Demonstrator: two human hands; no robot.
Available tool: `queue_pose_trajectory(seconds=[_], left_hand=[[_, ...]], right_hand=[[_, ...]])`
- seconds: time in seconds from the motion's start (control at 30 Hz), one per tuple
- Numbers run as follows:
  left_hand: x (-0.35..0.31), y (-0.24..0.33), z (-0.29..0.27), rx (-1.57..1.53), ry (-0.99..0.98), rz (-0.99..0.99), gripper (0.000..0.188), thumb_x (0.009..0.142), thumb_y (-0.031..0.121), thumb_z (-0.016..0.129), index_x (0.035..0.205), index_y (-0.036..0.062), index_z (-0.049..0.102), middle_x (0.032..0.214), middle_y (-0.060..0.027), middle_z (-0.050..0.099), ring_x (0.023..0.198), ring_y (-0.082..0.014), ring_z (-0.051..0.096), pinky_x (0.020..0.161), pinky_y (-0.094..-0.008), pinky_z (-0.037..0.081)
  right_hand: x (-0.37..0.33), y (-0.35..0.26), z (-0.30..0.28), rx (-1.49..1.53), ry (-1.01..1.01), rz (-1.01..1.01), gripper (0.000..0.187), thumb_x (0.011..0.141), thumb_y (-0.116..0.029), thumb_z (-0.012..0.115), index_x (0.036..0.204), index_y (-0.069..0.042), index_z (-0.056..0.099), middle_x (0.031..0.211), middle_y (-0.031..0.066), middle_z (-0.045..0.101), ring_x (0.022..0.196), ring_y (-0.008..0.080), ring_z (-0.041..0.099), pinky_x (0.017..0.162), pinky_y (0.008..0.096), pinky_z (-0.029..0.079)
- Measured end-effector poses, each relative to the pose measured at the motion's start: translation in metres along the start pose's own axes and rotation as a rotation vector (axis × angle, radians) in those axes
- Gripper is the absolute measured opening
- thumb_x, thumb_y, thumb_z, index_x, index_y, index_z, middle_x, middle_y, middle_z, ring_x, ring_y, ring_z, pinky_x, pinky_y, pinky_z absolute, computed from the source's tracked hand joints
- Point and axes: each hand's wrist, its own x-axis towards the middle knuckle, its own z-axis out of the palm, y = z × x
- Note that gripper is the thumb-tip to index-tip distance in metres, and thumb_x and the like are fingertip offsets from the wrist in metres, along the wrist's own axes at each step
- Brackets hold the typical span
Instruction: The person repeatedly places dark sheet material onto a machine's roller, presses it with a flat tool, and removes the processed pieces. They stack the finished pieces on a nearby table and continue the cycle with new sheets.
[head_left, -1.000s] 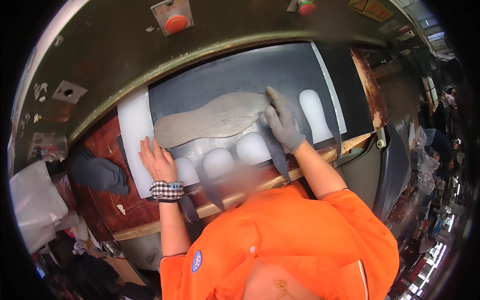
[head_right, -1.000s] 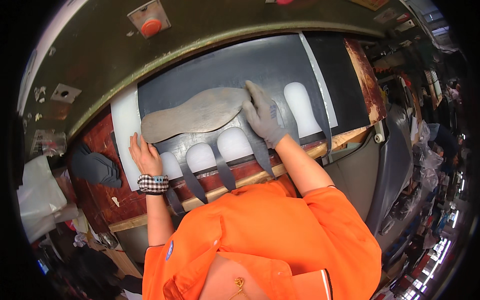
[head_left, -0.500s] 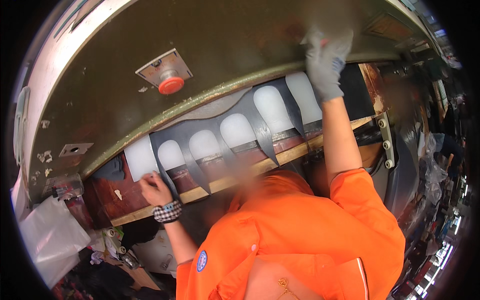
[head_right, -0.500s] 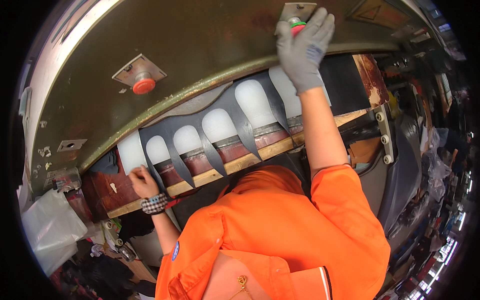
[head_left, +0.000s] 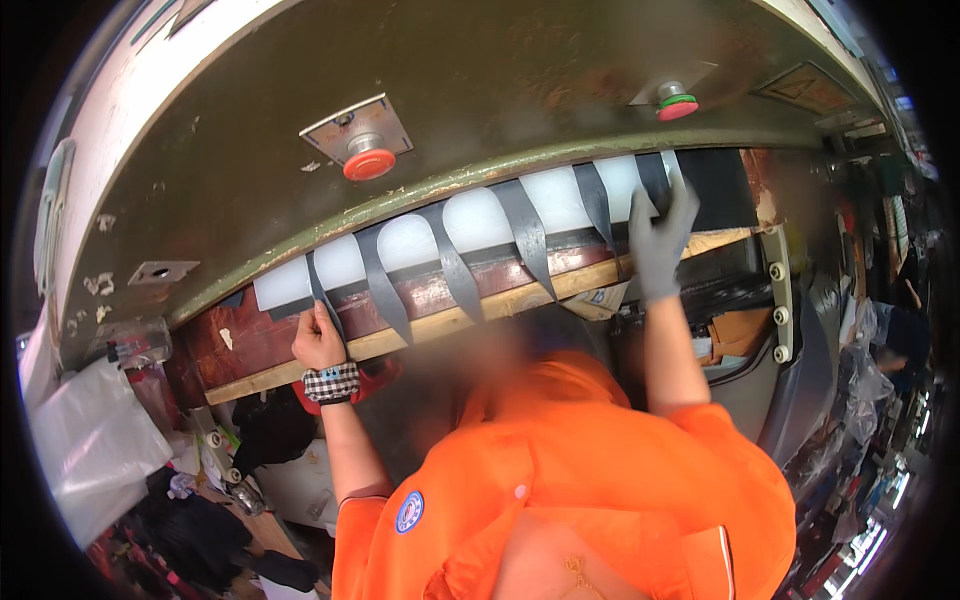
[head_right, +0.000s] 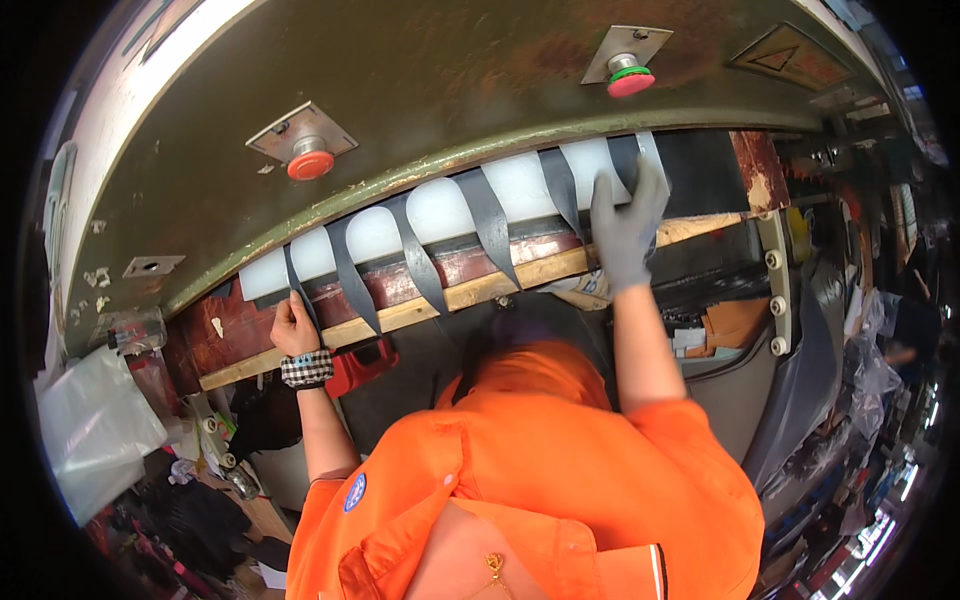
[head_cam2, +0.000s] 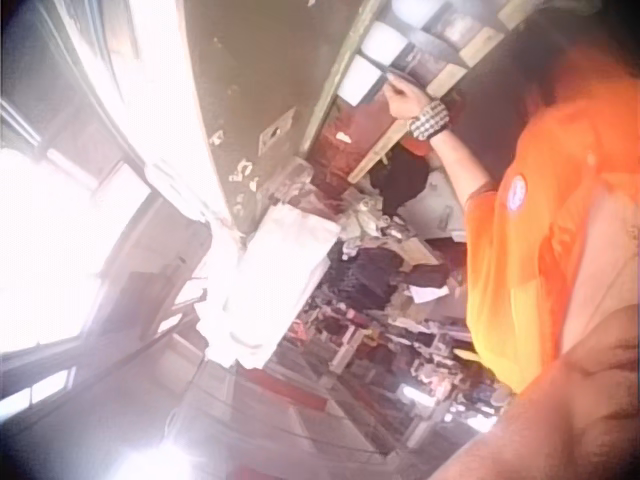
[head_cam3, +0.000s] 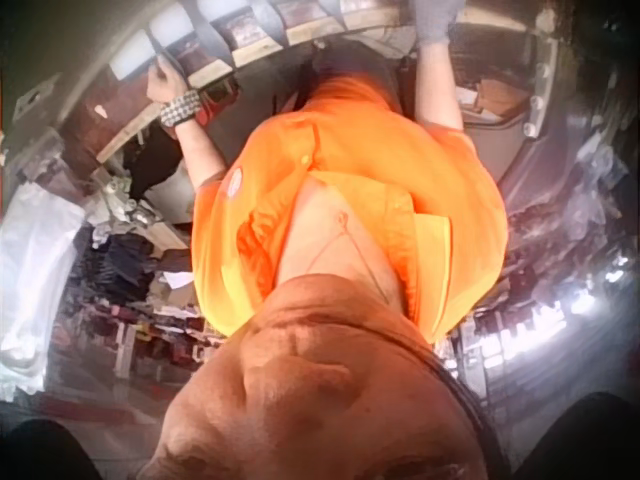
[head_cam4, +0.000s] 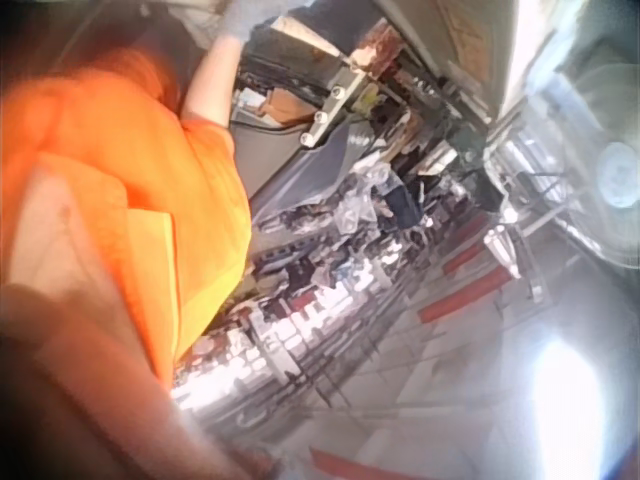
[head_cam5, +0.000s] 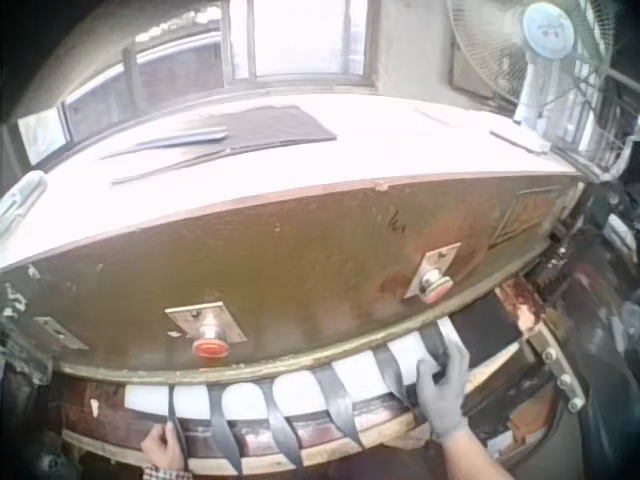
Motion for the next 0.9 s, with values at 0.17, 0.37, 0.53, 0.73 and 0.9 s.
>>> queue_pose_trajectory(seconds=[0.17, 0.37, 0.53, 0.73, 0.9], left_hand=[[-0.021, -0.013, 0.002, 0.138, -0.02, -0.085, 0.043, 0.1, 0.036, 0.061, 0.072, 0.0037, 0.057, 0.055, -0.0162, 0.049, 0.046, -0.0253, 0.042, 0.048, -0.0408, 0.038], [-0.07, -0.019, -0.028, -0.233, -0.067, -0.103, 0.037, 0.107, 0.028, 0.05, 0.08, 0.003, 0.054, 0.06, -0.0072, 0.056, 0.053, -0.0137, 0.057, 0.05, -0.0323, 0.043], [-0.114, -0.012, -0.074, -0.247, -0.244, -0.261, 0.034, 0.106, 0.028, 0.047, 0.088, 0.0023, 0.06, 0.062, -0.0102, 0.065, 0.057, -0.0203, 0.067, 0.055, -0.036, 0.049], [-0.15, -0.005, -0.096, 0.097, -0.379, -0.287, 0.035, 0.105, 0.039, 0.047, 0.092, 0.0102, 0.062, 0.053, -0.0068, 0.063, 0.057, -0.0332, 0.067, 0.058, -0.0468, 0.051], [-0.21, -0.026, -0.114, 0.167, -0.366, -0.249, 0.032, 0.102, 0.035, 0.054, 0.095, 0.0054, 0.064, 0.057, -0.0128, 0.063, 0.057, -0.038, 0.065, 0.054, -0.0499, 0.049]], right_hand=[[-0.067, 0.027, 0.009, 0.506, -0.272, 0.315, 0.047, 0.092, -0.018, 0.071, 0.129, 0.007, 0.058, 0.095, 0.0071, 0.065, 0.077, 0.011, 0.06, 0.073, 0.0233, 0.05], [-0.108, 0.012, -0.062, 0.524, -0.491, 0.355, 0.032, 0.099, -0.013, 0.063, 0.124, 0.008, 0.063, 0.096, 0.0026, 0.066, 0.085, 0.0069, 0.059, 0.075, 0.021, 0.048], [-0.092, -0.009, -0.092, 0.018, -0.265, -0.155, 0.041, 0.085, -0.015, 0.076, 0.121, -0.001, 0.063, 0.105, 0.0181, 0.065, 0.095, 0.0329, 0.064, 0.084, 0.0407, 0.052], [-0.09, -0.096, -0.021, 0.133, -0.787, -0.831, 0.082, 0.067, -0.05, 0.081, 0.132, -0.005, 0.057, 0.126, 0.0226, 0.055, 0.119, 0.0415, 0.051, 0.099, 0.0493, 0.044], [-0.109, -0.127, -0.024, 0.118, -1.219, -0.877, 0.086, 0.063, -0.049, 0.082, 0.134, -0.007, 0.057, 0.127, 0.0223, 0.054, 0.12, 0.0398, 0.051, 0.103, 0.0463, 0.043]])
